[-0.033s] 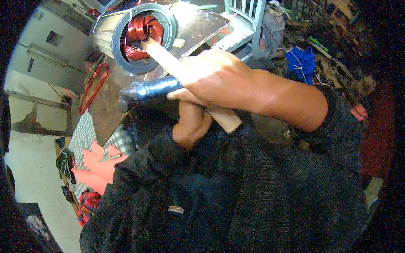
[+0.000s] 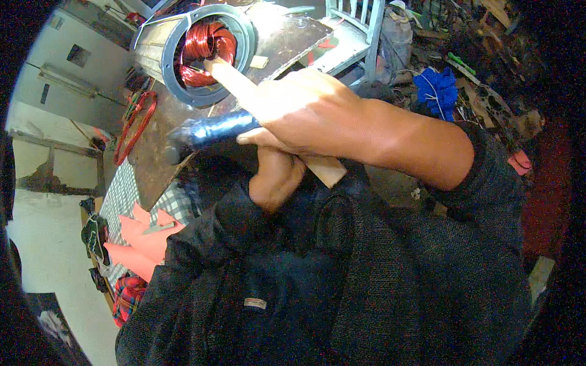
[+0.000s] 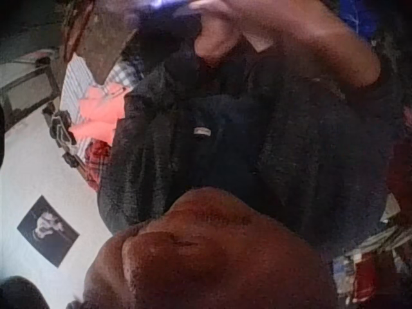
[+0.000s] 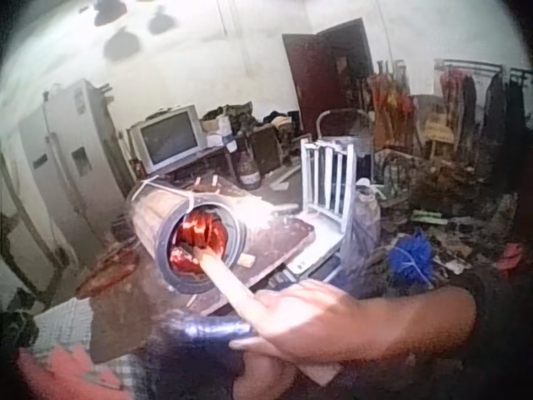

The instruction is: The person winds red insulated wire into a circular metal housing, using both hands to guide and pack the wire. They occasionally use a wooden stick to press the wire down and adjust the housing position on the workbench.

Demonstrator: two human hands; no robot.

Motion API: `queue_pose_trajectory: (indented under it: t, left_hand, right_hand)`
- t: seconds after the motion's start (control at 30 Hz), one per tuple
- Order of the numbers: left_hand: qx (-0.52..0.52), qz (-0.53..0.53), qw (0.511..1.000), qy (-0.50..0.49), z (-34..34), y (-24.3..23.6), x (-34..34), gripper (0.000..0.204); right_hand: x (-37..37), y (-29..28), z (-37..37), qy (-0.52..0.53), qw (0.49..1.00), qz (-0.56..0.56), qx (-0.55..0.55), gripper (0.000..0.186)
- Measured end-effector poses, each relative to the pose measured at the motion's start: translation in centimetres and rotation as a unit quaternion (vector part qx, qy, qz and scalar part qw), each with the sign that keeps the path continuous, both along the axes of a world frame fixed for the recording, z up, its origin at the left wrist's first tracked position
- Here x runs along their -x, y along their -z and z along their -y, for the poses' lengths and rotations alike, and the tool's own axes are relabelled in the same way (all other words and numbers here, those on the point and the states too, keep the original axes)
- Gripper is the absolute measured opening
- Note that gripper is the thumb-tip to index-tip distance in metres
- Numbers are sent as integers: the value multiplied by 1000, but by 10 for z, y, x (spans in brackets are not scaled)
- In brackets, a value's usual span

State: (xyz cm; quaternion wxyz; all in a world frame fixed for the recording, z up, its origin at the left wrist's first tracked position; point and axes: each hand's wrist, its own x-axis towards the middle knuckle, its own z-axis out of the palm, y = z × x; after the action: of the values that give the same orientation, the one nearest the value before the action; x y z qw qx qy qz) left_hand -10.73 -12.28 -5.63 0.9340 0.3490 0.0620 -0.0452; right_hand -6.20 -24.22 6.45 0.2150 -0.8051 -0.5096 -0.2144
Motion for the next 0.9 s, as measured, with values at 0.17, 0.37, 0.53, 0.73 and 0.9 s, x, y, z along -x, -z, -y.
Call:
queue_pose_trajectory:
  t: [0.17, 0.37, 0.53, 0.73, 0.9]
  left_hand:
    - [-39, 10, 998, -41, 6, 3, -12, 58]
    - [1, -63, 997, -46, -1, -3, -10, 60]
    - [7, -45, 999, 11, -3, 15, -21, 68]
    - [19, -68, 997, -23, 5, 20, -24, 66]
    - [49, -46, 997, -24, 4, -13, -4, 56]
  right_hand:
    - [-31, 9, -17, 29, 999, 6, 44, 57]
    - [-77, 12, -50, 111, 974, -131, 147, 45]
    - [-63, 12, -44, 6, 994, -19, 111, 45]
    - [-112, 0, -48, 144, 971, -22, 187, 46]
    - [-98, 3, -30, 52, 988, 52, 136, 42]
